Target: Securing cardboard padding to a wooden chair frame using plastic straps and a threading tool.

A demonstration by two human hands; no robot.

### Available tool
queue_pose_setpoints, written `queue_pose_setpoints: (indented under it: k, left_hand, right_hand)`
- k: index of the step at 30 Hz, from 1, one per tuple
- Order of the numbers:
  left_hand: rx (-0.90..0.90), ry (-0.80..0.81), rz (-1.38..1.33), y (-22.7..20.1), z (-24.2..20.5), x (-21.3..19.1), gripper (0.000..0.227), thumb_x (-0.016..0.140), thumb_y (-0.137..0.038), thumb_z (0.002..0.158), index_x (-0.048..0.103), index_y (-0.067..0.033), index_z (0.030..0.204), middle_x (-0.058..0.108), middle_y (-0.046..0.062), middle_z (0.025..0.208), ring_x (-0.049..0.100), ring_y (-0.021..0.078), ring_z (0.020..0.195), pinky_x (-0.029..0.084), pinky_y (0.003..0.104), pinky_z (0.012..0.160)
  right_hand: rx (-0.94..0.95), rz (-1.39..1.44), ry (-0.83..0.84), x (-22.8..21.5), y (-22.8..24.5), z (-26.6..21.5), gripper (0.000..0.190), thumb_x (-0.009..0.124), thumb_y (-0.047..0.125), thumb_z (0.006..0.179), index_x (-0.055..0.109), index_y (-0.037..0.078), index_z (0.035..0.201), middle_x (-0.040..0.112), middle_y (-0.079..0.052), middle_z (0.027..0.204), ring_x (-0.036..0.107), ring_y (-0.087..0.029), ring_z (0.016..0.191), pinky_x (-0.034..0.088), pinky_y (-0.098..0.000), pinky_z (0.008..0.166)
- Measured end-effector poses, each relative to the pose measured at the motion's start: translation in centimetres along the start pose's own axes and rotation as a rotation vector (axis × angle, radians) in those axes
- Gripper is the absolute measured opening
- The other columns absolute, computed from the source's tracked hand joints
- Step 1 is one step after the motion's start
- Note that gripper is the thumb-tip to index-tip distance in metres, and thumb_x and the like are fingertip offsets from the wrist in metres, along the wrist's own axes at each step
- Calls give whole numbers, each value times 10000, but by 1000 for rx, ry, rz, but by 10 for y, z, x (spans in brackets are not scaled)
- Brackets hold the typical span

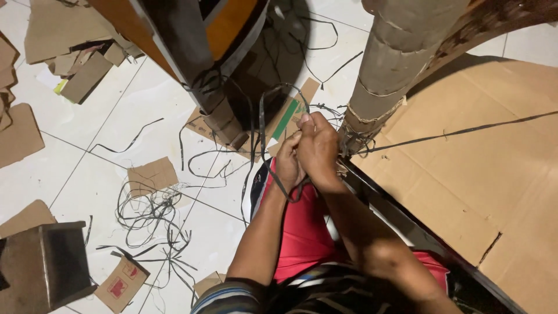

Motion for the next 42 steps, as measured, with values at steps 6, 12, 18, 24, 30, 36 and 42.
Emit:
queue_pose_setpoints:
  k: [6, 12, 18, 24, 30, 36, 42]
  left_hand:
    - [-138, -122, -153, -14, -5, 13, 106, 624, -116, 1004, 630, -41, 929, 624, 37, 767, 628, 115, 688, 536, 239, 574]
    - [-203, -106, -13, -55, 15, 44, 99, 441, -159, 1086, 537, -138, 1080, 527, -131, 738, 557, -29, 666, 459, 94, 590]
    - [-424, -41, 206, 1, 81, 66, 140, 660, -269, 950, 713, -157, 1015, 422, -66, 595, 353, 47, 559, 257, 214, 564]
    - [-439, 58, 428, 34, 78, 128, 119, 678, -229, 927, 696, -133, 996, 448, -29, 606, 398, 97, 578, 294, 247, 572]
    - [-375, 92, 617, 34, 69, 165, 109, 696, -188, 905, 678, -108, 976, 474, 8, 617, 444, 147, 597, 330, 280, 580]
    - [-225, 44, 780, -5, 82, 170, 112, 714, -147, 882, 660, -84, 957, 499, 45, 629, 489, 198, 615, 365, 313, 589]
    - [-104, -60, 923, -6, 82, 87, 127, 732, -106, 860, 643, -60, 938, 525, 83, 640, 534, 248, 634, 401, 346, 597]
  right_hand:
    - [-20, -52, -40, 4, -12, 8, 265, 524, 179, 1055, 698, 95, 874, 758, -152, 865, 722, -403, 906, 536, -456, 799]
    - [-330, 23, 159, -34, 38, -25, 576, 604, 4, 957, 415, -147, 1480, 371, -419, 1516, 413, -608, 1365, 404, -634, 1121]
    - [-245, 101, 467, -110, 32, -99, 425, 526, 136, 1043, 480, 76, 1460, 384, -165, 1571, 685, -209, 1014, 566, -334, 988]
    - [-124, 45, 314, -178, -21, -92, 320, 514, 213, 1040, 670, 74, 1282, 695, -106, 1244, 661, -246, 1186, 468, -362, 1051]
    - [395, 224, -48, -227, -72, -12, 353, 550, 180, 1030, 619, 158, 1376, 735, -172, 1176, 735, -219, 855, 630, -326, 763]
    - [-46, -86, 94, -187, -73, 56, 450, 745, 208, 927, 670, 99, 1357, 634, -213, 1311, 671, -432, 1169, 543, -517, 997]
    - [392, 147, 109, -188, -72, 52, 235, 553, 376, 1028, 747, 244, 1040, 719, 29, 722, 698, -128, 632, 554, -284, 606]
Point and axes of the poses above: each hand's wrist, its own z-axis towards the middle knuckle, its own x-axis out of the palm, y = z × x, the point moved 4 cm from there along z, towards the middle knuckle
